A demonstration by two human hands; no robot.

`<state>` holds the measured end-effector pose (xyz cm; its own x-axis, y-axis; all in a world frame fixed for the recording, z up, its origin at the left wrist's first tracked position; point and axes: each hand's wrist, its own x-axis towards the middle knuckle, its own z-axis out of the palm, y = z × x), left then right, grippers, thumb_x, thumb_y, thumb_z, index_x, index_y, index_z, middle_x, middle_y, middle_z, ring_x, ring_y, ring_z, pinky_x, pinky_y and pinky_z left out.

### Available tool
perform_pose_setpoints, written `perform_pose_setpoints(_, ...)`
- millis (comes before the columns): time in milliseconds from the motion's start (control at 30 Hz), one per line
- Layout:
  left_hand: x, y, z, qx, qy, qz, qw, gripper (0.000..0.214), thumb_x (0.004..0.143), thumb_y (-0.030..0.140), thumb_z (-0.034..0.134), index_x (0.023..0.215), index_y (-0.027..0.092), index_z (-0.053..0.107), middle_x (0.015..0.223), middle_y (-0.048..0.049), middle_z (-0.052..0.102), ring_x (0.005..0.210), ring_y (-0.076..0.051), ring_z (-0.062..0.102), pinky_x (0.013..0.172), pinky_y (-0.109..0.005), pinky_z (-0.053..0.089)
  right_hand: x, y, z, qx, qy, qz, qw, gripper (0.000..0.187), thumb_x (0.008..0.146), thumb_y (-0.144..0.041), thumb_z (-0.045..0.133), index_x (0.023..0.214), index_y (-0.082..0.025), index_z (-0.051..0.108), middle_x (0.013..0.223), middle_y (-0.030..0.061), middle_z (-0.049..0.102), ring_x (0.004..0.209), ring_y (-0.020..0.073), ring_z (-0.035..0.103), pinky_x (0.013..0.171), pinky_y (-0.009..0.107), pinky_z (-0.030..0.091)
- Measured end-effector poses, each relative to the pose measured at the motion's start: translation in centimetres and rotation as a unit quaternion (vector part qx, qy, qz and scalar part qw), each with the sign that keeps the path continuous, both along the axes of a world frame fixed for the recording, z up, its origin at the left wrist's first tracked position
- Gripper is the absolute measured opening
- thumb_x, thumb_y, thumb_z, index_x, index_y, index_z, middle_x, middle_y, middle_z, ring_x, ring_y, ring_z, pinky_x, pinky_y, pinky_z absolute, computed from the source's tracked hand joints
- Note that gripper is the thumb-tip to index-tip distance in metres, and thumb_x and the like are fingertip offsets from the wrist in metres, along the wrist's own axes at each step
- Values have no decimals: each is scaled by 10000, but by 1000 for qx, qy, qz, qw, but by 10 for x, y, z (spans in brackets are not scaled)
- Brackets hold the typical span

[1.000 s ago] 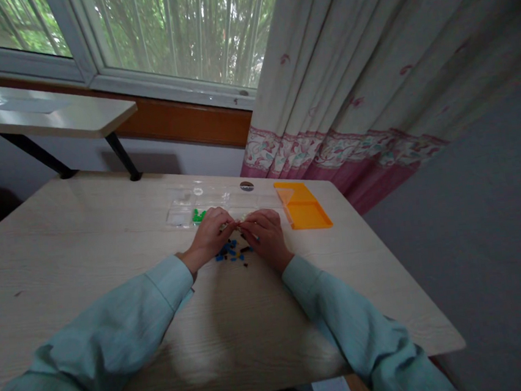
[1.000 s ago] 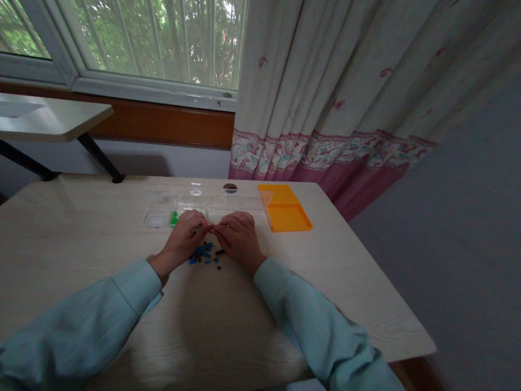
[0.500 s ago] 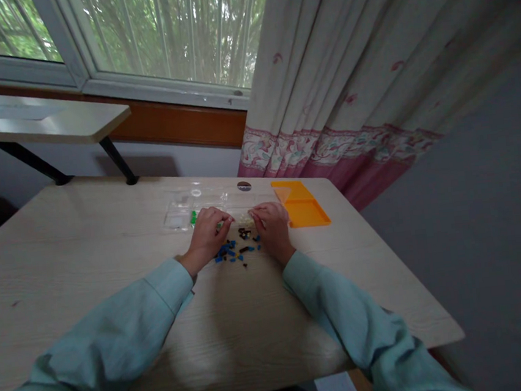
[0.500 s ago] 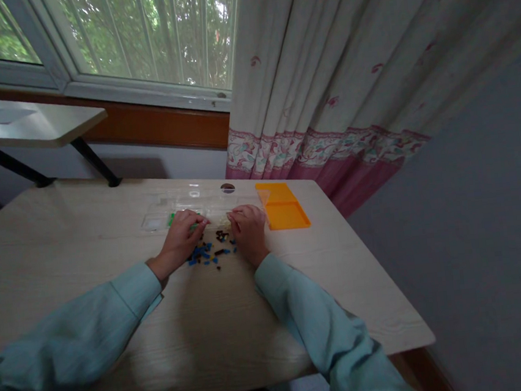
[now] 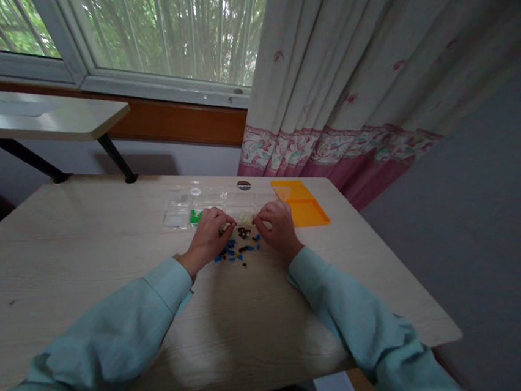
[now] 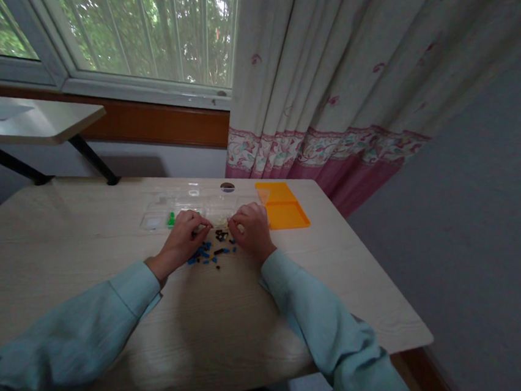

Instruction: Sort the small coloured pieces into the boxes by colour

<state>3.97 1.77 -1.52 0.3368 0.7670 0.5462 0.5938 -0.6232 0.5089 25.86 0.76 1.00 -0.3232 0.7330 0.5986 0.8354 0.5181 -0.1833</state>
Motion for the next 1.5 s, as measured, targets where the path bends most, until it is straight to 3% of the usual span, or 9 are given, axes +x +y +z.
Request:
perform_pose_setpoints(133, 0, 0, -1, -3, -2, -6, 1000, 124, 898, 239, 584, 930, 206, 699, 921, -62, 572, 957, -226, 508, 872, -391, 429, 18, 5, 5, -24, -76, 127, 989, 204, 915, -320, 593, 804, -222, 732, 801, 35, 636, 842, 187, 499, 773, 353, 321)
perform_pose_setpoints(233, 0, 0, -1, -1, -3, -6, 1000, 116, 893, 235, 590, 927, 203, 696, 921, -62, 570, 951, -223, 511, 865, -386, 431, 23, 6, 4, -29, -111, 169, 979, 163, 903, -325, 621, 869, -236, 753, 798, 34, 641, 841, 183, 498, 758, 343, 319)
perform_pose_setpoints(467, 0, 1, -3, 4, 3, -7, 1000, 110, 887, 240, 601, 925, 201, 696, 937, -64, 578, 957, -225, 512, 865, -384, 429, 14, 3, -6, -11, -160, 161, 974, 146, 923, -296, 609, 945, -249, 746, 808, 30, 643, 852, 181, 484, 780, 342, 307)
perform_pose_setpoints(933, 0, -1, -5, 10, 73, -30, 997, 169, 791, 226, 690, 952, 259, 733, 1052, -60, 576, 1043, -256, 486, 926, -422, 410, 10, 3, -15, -10, -143, 162, 976, 188, 933, -302, 582, 1034, -255, 734, 829, 33, 647, 854, 179, 508, 783, 341, 337)
perform_pose_setpoints(1233, 0, -5, -4, 30, 116, -34, 992, 172, 824, 218, 647, 966, 264, 733, 1139, -80, 562, 1079, -277, 456, 931, -449, 401, 5, -2, -15, 2, -113, 98, 989, 193, 936, -280, 546, 933, -219, 729, 841, 49, 661, 876, 200, 505, 837, 386, 345)
perform_pose_setpoints(1500, 0, -8, -1, 40, 122, -29, 991, 240, 801, 116, 585, 945, 252, 720, 1109, -79, 576, 1053, -275, 461, 915, -450, 394, 3, -1, -18, 5, -101, 103, 990, 182, 932, -271, 554, 920, -223, 729, 829, 42, 667, 877, 199, 516, 855, 389, 349)
